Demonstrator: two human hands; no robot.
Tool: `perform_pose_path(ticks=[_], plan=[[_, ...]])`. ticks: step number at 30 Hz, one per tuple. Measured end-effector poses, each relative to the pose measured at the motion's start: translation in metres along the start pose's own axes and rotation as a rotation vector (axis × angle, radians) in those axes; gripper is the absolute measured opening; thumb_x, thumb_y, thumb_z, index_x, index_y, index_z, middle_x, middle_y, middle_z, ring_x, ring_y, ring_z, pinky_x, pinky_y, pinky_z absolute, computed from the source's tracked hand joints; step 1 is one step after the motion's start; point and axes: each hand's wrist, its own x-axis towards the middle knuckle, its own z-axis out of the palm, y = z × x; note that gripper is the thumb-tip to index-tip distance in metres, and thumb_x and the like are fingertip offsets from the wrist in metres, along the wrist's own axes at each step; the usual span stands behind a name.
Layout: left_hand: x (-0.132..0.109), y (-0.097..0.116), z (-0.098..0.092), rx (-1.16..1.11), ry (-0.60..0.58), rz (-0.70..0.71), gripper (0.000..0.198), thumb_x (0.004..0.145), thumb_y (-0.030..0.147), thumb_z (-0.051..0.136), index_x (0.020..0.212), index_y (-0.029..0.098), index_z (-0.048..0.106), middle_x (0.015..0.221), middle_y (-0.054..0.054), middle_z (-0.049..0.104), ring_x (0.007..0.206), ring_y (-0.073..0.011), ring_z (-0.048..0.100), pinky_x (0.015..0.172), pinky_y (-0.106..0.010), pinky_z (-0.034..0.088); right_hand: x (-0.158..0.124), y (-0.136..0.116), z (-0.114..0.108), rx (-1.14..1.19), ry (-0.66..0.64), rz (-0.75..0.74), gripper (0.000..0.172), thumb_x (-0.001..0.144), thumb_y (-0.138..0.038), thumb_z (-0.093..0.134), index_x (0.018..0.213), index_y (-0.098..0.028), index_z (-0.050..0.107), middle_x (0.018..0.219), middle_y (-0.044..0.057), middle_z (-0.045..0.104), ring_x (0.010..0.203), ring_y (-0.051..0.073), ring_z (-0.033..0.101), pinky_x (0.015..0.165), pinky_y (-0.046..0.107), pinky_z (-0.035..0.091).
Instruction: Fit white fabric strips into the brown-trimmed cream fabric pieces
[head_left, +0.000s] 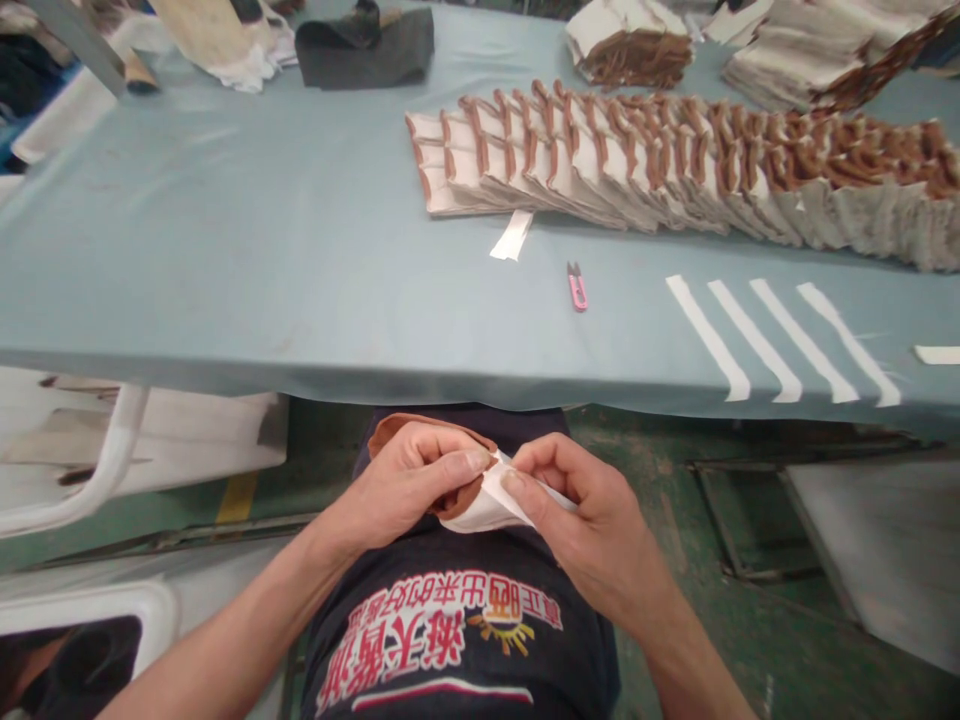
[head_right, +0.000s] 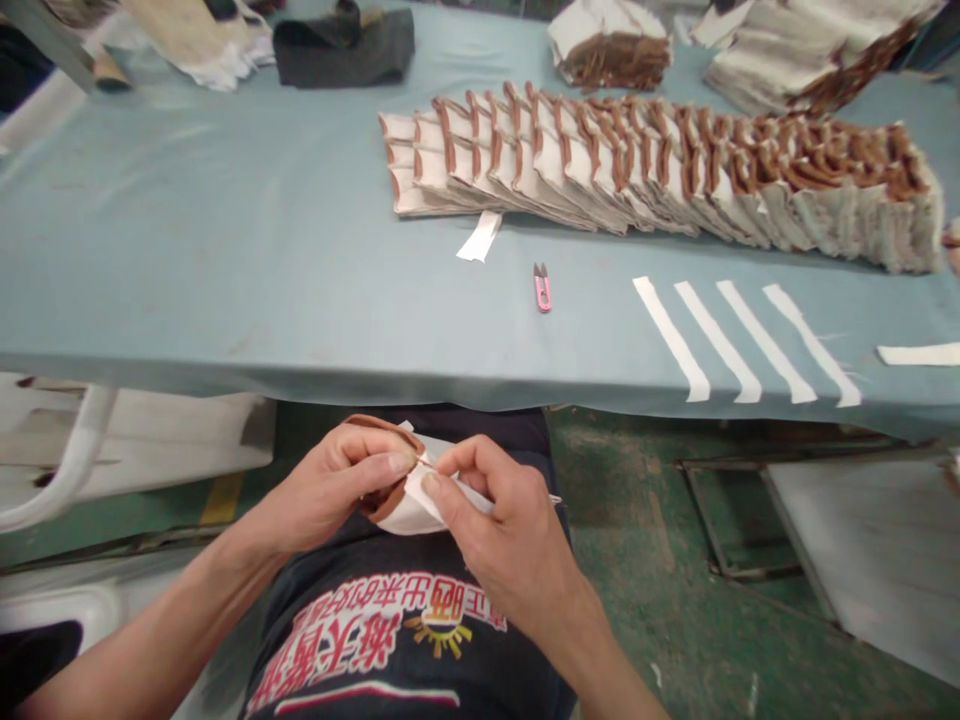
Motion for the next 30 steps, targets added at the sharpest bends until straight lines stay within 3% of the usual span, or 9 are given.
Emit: perform_pose_path(ticks=[11, 20, 30], plan=[[0.000, -0.003, -0.001, 0.056, 0.035, 0.017, 0.046, 0.092, 0.044, 0.062, 0.056, 0.018, 0.049, 0.052, 0.004, 0.042, 0.049, -0.0083, 0.032, 0.049, -0.024, 0.025, 0.003, 0.005, 0.001, 0.046, -0.051, 0.102, 0.025, 0.094, -0.045, 0.061, 0.083, -0.022, 0.059, 0.057, -0.006, 0.052, 0.049, 0.010, 0.041, 0.046, 0.024, 0.028], [0.001, -0.004, 0.001, 0.063, 0.093, 0.000, 0.036, 0.087, 0.043, 0.068, 0.065, 0.015, 0.062, 0.053, 0.004, 0.046, 0.047, -0.0072, 0.034, 0.045, -0.021, 0.026, 0.008, 0.003, -0.001, 0.156, -0.102, 0.145, 0.025, 0.091, -0.043, 0.064, 0.081, -0.022, 0.056, 0.056, -0.007, 0.054, 0.047, 0.009, 0.044, 0.044, 0.021, 0.029], [0.003, -0.004, 0.002, 0.130, 0.060, 0.011, 0.033, 0.090, 0.038, 0.061, 0.067, 0.014, 0.062, 0.052, 0.006, 0.044, 0.047, -0.0071, 0.034, 0.045, -0.020, 0.026, 0.015, 0.008, -0.005, 0.211, -0.204, 0.151, 0.034, 0.090, -0.049, 0.067, 0.079, -0.020, 0.054, 0.064, -0.005, 0.055, 0.057, 0.009, 0.045, 0.052, 0.023, 0.032]])
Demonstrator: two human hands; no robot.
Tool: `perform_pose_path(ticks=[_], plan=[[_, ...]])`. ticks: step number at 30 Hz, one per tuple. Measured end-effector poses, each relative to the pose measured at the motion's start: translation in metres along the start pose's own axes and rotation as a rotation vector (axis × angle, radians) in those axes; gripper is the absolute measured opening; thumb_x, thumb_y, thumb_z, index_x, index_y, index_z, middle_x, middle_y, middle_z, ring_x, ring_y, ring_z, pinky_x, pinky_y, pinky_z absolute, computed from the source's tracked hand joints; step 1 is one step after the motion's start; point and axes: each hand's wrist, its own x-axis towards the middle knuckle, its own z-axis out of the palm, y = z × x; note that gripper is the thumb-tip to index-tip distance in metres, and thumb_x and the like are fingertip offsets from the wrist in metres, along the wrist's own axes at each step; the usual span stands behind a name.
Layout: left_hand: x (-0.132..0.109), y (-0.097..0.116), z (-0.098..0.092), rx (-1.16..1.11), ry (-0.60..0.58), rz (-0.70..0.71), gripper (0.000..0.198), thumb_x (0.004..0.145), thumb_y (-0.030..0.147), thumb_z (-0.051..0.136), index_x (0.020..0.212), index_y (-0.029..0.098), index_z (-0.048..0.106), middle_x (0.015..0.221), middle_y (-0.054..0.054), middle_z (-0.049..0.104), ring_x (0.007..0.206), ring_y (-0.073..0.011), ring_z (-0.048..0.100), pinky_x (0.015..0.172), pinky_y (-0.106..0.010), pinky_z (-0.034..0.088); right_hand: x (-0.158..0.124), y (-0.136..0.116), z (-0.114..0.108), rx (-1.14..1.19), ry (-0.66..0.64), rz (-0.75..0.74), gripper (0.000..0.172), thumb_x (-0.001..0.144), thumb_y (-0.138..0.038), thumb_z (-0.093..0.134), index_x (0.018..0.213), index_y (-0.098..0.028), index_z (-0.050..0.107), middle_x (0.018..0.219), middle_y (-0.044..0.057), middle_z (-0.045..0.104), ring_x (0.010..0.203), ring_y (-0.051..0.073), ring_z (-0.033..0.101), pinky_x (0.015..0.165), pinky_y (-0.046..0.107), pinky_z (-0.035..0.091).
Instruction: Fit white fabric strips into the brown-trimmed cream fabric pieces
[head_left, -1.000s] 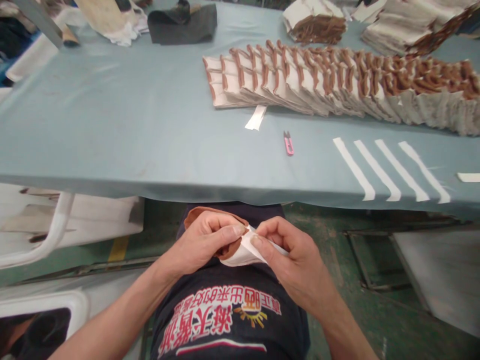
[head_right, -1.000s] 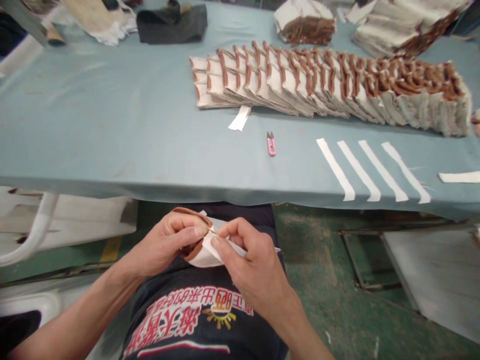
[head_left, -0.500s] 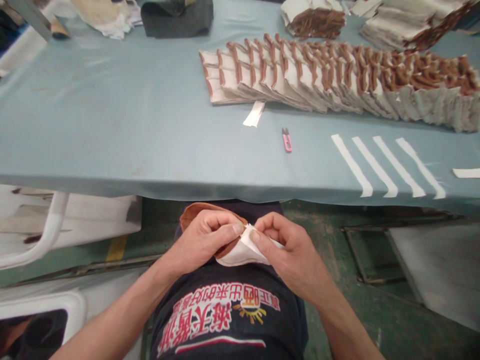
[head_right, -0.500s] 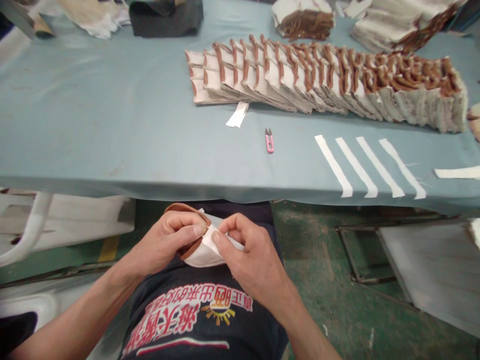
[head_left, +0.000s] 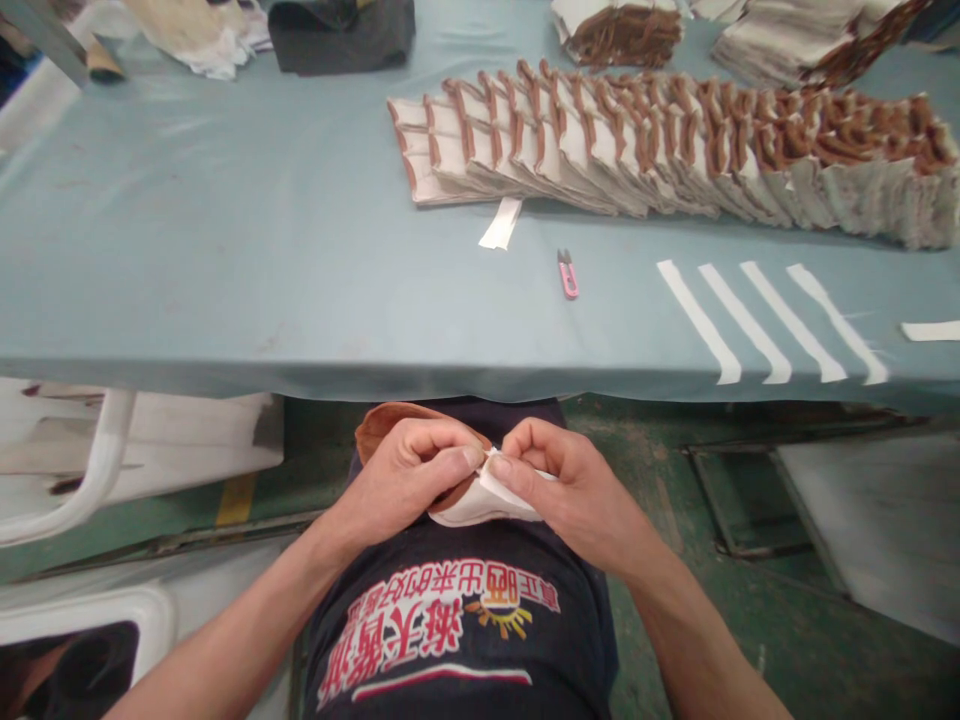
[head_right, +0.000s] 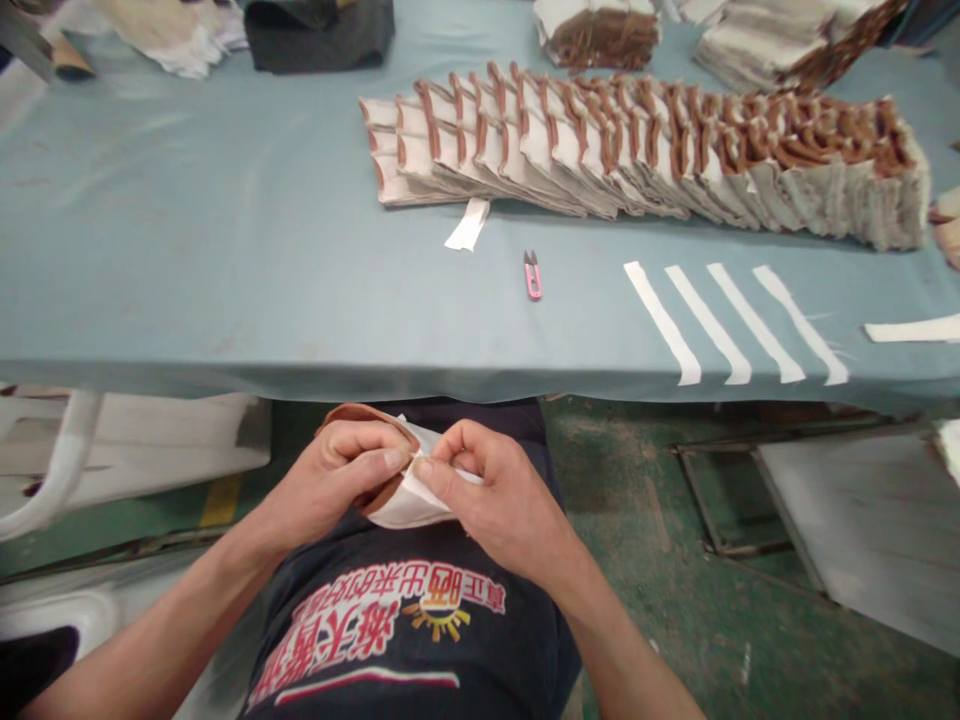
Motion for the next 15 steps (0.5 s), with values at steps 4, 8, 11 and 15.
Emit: perform_pose_path(ticks=[4, 8, 11, 15], plan=[[-0.001, 0.002, -0.001, 0.115, 0.024, 0.046, 0.029, 0.090, 0.033, 0.059, 0.068, 0.014, 0.064, 0.061, 0.004, 0.050, 0.056, -0.0085, 0.040, 0.052, -0.020, 0.032, 0.003, 0.000, -0.002, -0.002, -0.040, 0.002, 0.034, 0.088, -0.049, 0.068, 0.076, -0.020, 0.052, 0.062, -0.006, 0.051, 0.055, 0.009, 0.041, 0.051, 0.023, 0.028], [-0.002, 0.003, -0.002, 0.191, 0.012, 0.104, 0.029, 0.094, 0.030, 0.055, 0.071, 0.015, 0.064, 0.064, 0.004, 0.051, 0.060, -0.0093, 0.041, 0.057, -0.021, 0.034, 0.008, 0.001, -0.004, 0.060, -0.099, 0.032, 0.041, 0.084, -0.054, 0.073, 0.075, -0.021, 0.051, 0.060, -0.008, 0.047, 0.053, 0.008, 0.037, 0.049, 0.022, 0.025], [-0.002, 0.000, -0.001, 0.210, 0.025, 0.122, 0.031, 0.096, 0.030, 0.054, 0.070, 0.016, 0.062, 0.066, 0.004, 0.051, 0.061, -0.0094, 0.041, 0.057, -0.021, 0.034, 0.013, 0.002, -0.006, 0.114, -0.165, 0.099, 0.051, 0.078, -0.065, 0.076, 0.076, -0.021, 0.050, 0.059, -0.008, 0.045, 0.051, 0.007, 0.034, 0.046, 0.021, 0.023], [-0.002, -0.002, -0.002, 0.243, 0.038, 0.135, 0.031, 0.097, 0.029, 0.052, 0.070, 0.015, 0.061, 0.068, 0.003, 0.051, 0.062, -0.0100, 0.043, 0.059, -0.022, 0.034, 0.017, 0.006, -0.005, 0.173, -0.203, 0.162, 0.057, 0.072, -0.069, 0.080, 0.075, -0.021, 0.049, 0.058, -0.009, 0.045, 0.049, 0.006, 0.033, 0.044, 0.020, 0.021]])
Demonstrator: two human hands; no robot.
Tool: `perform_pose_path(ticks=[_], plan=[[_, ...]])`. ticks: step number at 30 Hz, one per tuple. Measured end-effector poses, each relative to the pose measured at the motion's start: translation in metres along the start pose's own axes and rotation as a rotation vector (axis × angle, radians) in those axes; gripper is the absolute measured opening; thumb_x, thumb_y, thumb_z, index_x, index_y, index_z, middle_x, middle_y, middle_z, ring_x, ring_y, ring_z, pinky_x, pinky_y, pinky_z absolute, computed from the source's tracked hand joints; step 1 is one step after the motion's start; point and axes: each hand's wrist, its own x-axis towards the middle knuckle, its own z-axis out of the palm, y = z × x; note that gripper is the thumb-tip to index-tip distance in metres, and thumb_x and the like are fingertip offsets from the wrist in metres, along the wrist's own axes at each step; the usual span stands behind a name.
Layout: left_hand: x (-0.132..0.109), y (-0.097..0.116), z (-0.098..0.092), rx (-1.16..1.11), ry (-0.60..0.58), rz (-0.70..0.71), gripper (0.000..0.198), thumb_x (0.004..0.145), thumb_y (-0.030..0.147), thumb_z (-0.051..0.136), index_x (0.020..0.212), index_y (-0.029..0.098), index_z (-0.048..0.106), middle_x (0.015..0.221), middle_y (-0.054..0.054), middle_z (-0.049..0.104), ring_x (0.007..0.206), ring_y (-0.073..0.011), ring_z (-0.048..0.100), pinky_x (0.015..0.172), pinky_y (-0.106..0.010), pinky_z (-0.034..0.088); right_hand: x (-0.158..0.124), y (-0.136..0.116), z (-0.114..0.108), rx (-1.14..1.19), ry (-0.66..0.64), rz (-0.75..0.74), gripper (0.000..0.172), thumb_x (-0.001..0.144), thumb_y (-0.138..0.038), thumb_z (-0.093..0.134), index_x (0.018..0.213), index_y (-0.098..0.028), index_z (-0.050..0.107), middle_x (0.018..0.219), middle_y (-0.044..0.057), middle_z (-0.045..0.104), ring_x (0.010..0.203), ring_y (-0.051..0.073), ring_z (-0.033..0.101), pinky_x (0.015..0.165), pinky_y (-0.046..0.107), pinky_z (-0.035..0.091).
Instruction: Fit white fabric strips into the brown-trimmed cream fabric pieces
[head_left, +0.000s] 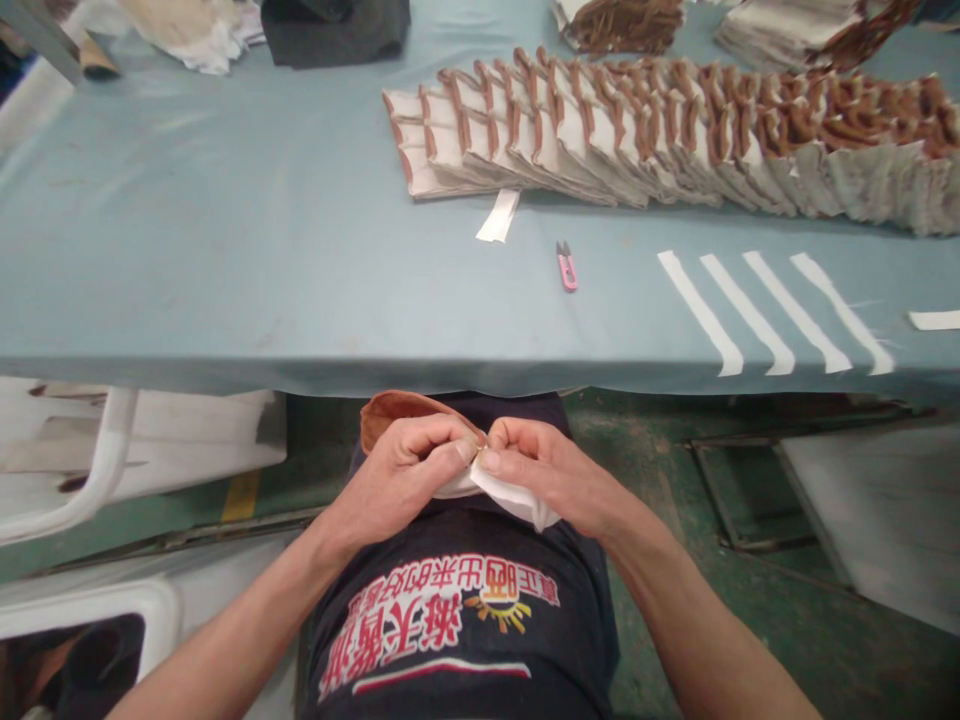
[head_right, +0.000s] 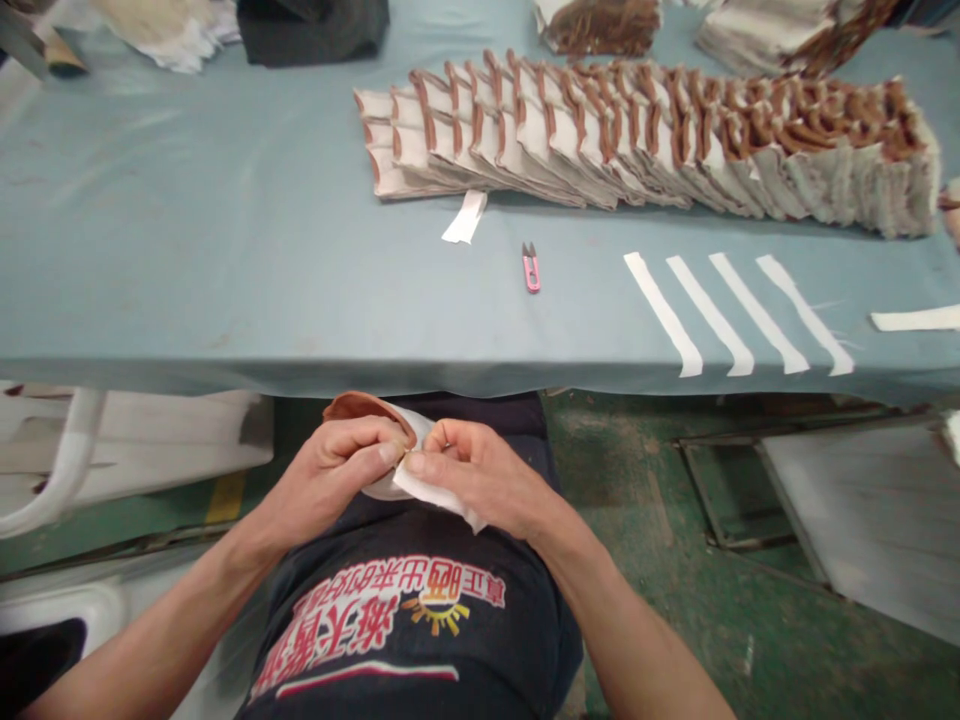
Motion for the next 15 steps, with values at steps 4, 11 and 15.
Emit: perform_pose_path(ticks=[4, 11, 15], plan=[[0.001, 0.003, 0.000, -0.021, -0.047, 0.048, 0.031, 0.098, 0.028, 0.051, 0.070, 0.016, 0.058, 0.065, 0.004, 0.047, 0.060, -0.0102, 0.039, 0.057, -0.023, 0.032, 0.008, 0.013, 0.000, 0.239, -0.106, 0.015, 0.056, 0.068, -0.060, 0.087, 0.071, -0.021, 0.047, 0.059, -0.009, 0.043, 0.049, 0.005, 0.031, 0.045, 0.021, 0.020], [0.000, 0.008, 0.003, -0.115, -0.170, 0.016, 0.039, 0.103, 0.043, 0.048, 0.073, 0.018, 0.050, 0.065, 0.005, 0.039, 0.058, -0.0112, 0.032, 0.054, -0.026, 0.026, 0.015, 0.025, -0.010, 0.371, -0.290, 0.060, 0.049, 0.065, -0.051, 0.087, 0.068, -0.020, 0.048, 0.053, -0.012, 0.034, 0.046, 0.004, 0.018, 0.045, 0.024, 0.011], [-0.001, 0.012, 0.002, 0.042, -0.179, 0.052, 0.041, 0.108, 0.045, 0.040, 0.081, 0.017, 0.053, 0.079, 0.000, 0.052, 0.071, -0.0144, 0.044, 0.067, -0.028, 0.037, 0.011, 0.019, -0.011, 0.372, -0.220, 0.014, 0.046, 0.071, -0.049, 0.084, 0.067, -0.020, 0.049, 0.053, -0.011, 0.037, 0.046, 0.005, 0.021, 0.045, 0.024, 0.013]])
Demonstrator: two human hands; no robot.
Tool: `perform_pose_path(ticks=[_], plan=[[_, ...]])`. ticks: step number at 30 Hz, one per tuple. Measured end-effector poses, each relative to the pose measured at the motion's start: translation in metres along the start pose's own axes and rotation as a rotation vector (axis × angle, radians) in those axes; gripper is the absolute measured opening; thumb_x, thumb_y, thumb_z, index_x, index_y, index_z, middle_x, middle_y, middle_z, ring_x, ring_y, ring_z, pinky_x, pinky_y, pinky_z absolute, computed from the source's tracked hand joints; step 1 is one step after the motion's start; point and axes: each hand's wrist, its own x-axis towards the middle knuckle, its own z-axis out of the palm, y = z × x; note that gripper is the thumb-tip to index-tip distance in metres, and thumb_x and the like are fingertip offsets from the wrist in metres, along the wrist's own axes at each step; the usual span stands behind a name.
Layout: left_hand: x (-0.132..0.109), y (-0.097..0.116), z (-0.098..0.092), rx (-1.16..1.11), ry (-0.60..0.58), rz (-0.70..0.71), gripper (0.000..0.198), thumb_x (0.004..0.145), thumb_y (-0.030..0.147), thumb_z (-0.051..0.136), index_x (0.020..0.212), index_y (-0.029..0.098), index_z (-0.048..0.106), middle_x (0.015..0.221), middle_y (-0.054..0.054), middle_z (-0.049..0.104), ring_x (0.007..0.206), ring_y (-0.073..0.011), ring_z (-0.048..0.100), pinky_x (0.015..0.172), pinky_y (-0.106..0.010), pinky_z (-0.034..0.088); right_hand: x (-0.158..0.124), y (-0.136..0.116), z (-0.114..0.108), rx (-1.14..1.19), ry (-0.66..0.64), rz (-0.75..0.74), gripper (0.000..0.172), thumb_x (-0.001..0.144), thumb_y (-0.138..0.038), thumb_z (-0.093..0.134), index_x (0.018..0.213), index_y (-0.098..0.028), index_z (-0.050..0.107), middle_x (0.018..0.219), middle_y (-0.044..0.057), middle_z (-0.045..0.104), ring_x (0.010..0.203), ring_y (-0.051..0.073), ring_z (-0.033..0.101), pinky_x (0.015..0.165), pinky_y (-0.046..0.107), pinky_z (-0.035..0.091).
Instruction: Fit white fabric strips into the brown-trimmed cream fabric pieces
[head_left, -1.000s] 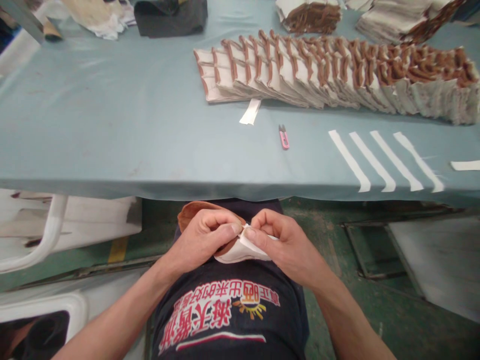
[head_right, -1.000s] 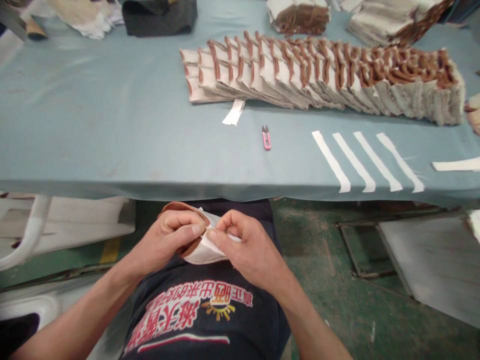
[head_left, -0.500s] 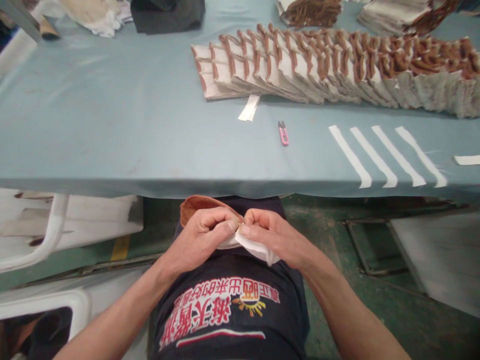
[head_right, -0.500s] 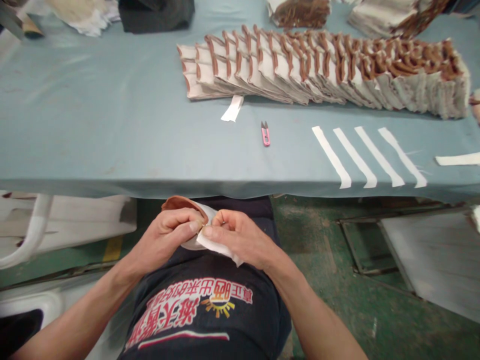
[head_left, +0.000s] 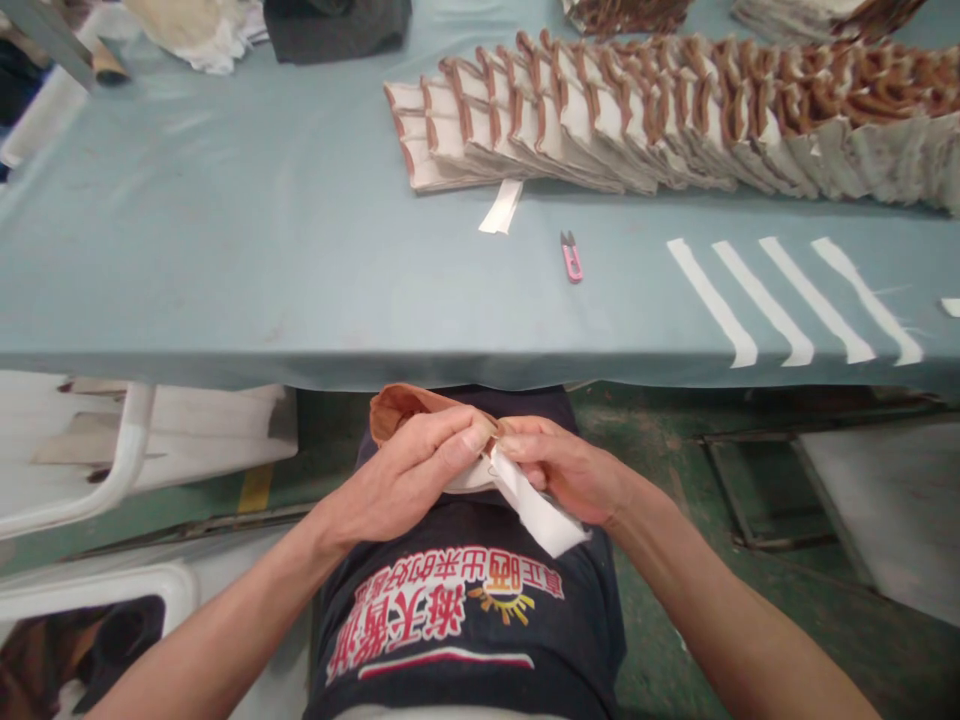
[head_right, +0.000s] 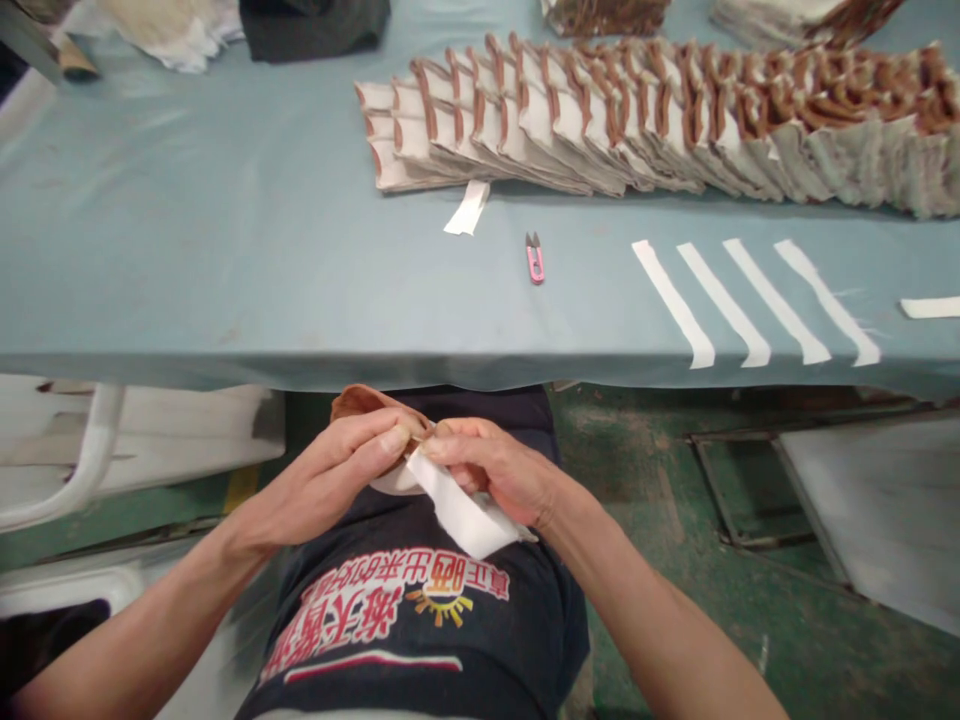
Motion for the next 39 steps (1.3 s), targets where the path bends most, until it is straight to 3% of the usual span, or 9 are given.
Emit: perform_pose_path(ticks=[3, 7, 11, 15, 23, 32, 36, 39], plan=[[-0.001, 0.001, -0.003, 0.070, 0.019, 0.047, 0.044, 0.111, 0.046, 0.033, 0.087, 0.016, 0.057, 0.089, -0.003, 0.060, 0.081, -0.0171, 0.050, 0.077, -0.030, 0.041, -0.004, -0.003, 0.006, -0.062, 0.083, -0.050, 0.045, 0.075, -0.049, 0.081, 0.065, -0.021, 0.047, 0.052, -0.011, 0.039, 0.045, 0.005, 0.025, 0.044, 0.023, 0.015], [-0.002, -0.004, -0.005, 0.020, 0.015, 0.066, 0.053, 0.111, 0.051, 0.028, 0.090, 0.016, 0.061, 0.087, -0.002, 0.061, 0.078, -0.0162, 0.050, 0.074, -0.029, 0.039, -0.010, -0.006, 0.013, -0.230, 0.132, -0.072, 0.044, 0.079, -0.051, 0.076, 0.065, -0.022, 0.046, 0.053, -0.010, 0.039, 0.045, 0.006, 0.026, 0.044, 0.023, 0.018], [0.000, -0.006, -0.003, -0.055, 0.013, -0.019, 0.047, 0.106, 0.052, 0.043, 0.079, 0.017, 0.056, 0.075, 0.002, 0.049, 0.067, -0.0131, 0.039, 0.062, -0.028, 0.032, -0.012, -0.009, 0.012, -0.323, 0.124, -0.072, 0.041, 0.081, -0.048, 0.075, 0.066, -0.021, 0.047, 0.056, -0.009, 0.042, 0.049, 0.007, 0.030, 0.047, 0.023, 0.021], [0.003, 0.000, 0.000, -0.138, 0.038, -0.101, 0.034, 0.095, 0.041, 0.063, 0.073, 0.017, 0.054, 0.070, 0.005, 0.046, 0.064, -0.0111, 0.037, 0.059, -0.025, 0.031, -0.010, -0.011, 0.010, -0.350, 0.132, -0.054, 0.039, 0.079, -0.046, 0.075, 0.068, -0.022, 0.047, 0.056, -0.009, 0.042, 0.049, 0.007, 0.029, 0.047, 0.023, 0.019], [-0.001, 0.001, -0.001, -0.135, -0.024, -0.142, 0.019, 0.090, 0.032, 0.062, 0.084, 0.014, 0.061, 0.077, 0.001, 0.057, 0.068, -0.0126, 0.046, 0.063, -0.026, 0.038, -0.006, -0.003, 0.003, -0.337, 0.107, -0.059, 0.040, 0.080, -0.050, 0.074, 0.067, -0.021, 0.049, 0.058, -0.008, 0.044, 0.051, 0.008, 0.032, 0.049, 0.024, 0.023], [-0.002, 0.001, 0.011, 0.046, 0.165, -0.147, 0.011, 0.083, 0.022, 0.054, 0.075, 0.016, 0.057, 0.071, 0.003, 0.054, 0.065, -0.0114, 0.044, 0.060, -0.025, 0.035, 0.001, 0.001, -0.001, -0.328, 0.105, -0.076, 0.042, 0.080, -0.053, 0.076, 0.070, -0.021, 0.050, 0.059, -0.007, 0.045, 0.051, 0.008, 0.035, 0.049, 0.022, 0.025], [-0.003, -0.007, 0.026, 0.040, 0.264, -0.099, 0.008, 0.080, 0.018, 0.049, 0.074, 0.018, 0.053, 0.065, 0.004, 0.054, 0.059, -0.0110, 0.044, 0.055, -0.024, 0.034, 0.010, 0.014, -0.006, -0.349, 0.042, -0.149, 0.047, 0.079, -0.060, 0.076, 0.075, -0.020, 0.053, 0.064, -0.006, 0.048, 0.055, 0.009, 0.038, 0.051, 0.022, 0.029], [-0.001, -0.012, 0.031, 0.020, 0.307, -0.078, 0.010, 0.081, 0.019, 0.049, 0.072, 0.019, 0.052, 0.065, 0.005, 0.050, 0.059, -0.0108, 0.044, 0.056, -0.023, 0.035, 0.015, 0.026, -0.007, -0.352, 0.060, -0.215, 0.054, 0.079, -0.070, 0.071, 0.075, -0.022, 0.046, 0.065, -0.007, 0.042, 0.056, 0.009, 0.035, 0.051, 0.022, 0.029]])
